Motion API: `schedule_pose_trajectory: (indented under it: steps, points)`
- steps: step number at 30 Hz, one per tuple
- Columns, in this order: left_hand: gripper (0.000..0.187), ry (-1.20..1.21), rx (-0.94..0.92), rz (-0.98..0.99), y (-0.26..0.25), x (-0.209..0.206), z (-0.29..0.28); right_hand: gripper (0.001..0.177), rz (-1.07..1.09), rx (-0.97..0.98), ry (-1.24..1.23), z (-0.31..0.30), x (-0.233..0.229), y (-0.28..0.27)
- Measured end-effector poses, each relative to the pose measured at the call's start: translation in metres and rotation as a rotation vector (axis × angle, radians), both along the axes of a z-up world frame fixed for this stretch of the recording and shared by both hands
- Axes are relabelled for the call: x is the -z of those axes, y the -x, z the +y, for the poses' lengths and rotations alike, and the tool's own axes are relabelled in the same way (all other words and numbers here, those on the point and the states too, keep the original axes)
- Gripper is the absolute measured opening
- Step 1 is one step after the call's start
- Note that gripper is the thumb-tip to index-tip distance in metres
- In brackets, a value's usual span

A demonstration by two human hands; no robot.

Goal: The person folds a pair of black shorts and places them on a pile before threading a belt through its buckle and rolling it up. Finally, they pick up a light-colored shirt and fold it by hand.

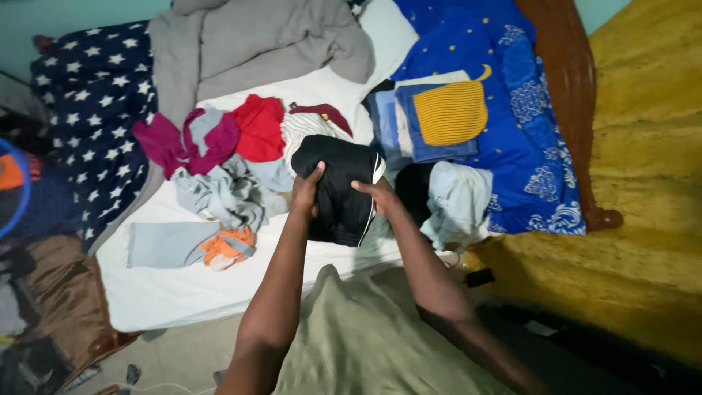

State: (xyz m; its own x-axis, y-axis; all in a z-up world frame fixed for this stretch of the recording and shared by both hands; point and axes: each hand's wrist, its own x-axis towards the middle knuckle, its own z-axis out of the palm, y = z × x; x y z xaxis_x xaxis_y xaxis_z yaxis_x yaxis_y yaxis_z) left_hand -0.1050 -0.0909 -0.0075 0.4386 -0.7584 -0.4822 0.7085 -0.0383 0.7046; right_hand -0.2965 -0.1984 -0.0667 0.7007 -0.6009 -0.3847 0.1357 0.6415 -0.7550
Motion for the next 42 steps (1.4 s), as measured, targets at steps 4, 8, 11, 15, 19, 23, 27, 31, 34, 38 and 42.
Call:
schedule_pose_trajectory:
  steps: [4, 8, 11, 15, 19, 23, 27, 31, 34, 38, 42]
  points:
    - [0.062, 0.021, 0.021, -0.045, 0.029, 0.006, -0.025, 0.065, 0.066, 0.184, -0.047, -0.016, 0.004, 0.017]
    - [0.063, -0.014, 0.187, 0.149, 0.05, 0.028, -0.013, 0.061, 0.194, 0.266, 0.026, -0.013, -0.017, 0.042]
    - [0.065, 0.021, 0.217, 0.127, 0.057, 0.015, -0.021, 0.062, 0.154, 0.263, 0.154, -0.024, -0.028, 0.05]
    - [0.058, 0.063, 0.188, 0.189, 0.063, 0.007, -0.02, 0.058, 0.106, 0.246, 0.105, -0.027, -0.026, 0.061]
    - [0.053, -0.062, 0.232, 0.558, 0.066, 0.039, -0.018, 0.058, 0.197, 0.294, 0.37, -0.018, -0.023, 0.067]
    - [0.05, -0.101, 0.346, 0.527, 0.068, 0.02, -0.014, 0.061, 0.106, 0.321, 0.209, -0.009, -0.022, 0.073]
    - [0.052, -0.039, 0.542, 0.198, 0.078, -0.011, -0.007, 0.061, 0.233, 0.363, 0.168, -0.003, -0.024, 0.089]
    - [0.056, 0.068, 0.558, -0.127, 0.097, -0.008, -0.023, 0.065, 0.186, 0.384, 0.183, -0.006, -0.043, 0.111]
    - [0.06, 0.058, 0.612, -0.46, 0.114, -0.027, -0.034, 0.066, 0.454, 0.407, 0.298, -0.023, -0.034, 0.128]
    - [0.054, -0.085, 0.717, -0.865, 0.137, -0.032, -0.068, 0.058, 0.593, 0.342, 0.528, -0.057, -0.02, 0.152]
    - [0.057, -0.117, 0.687, -0.927, 0.16, 0.0, -0.125, 0.059, 0.465, 0.36, 0.679, -0.109, -0.011, 0.178]
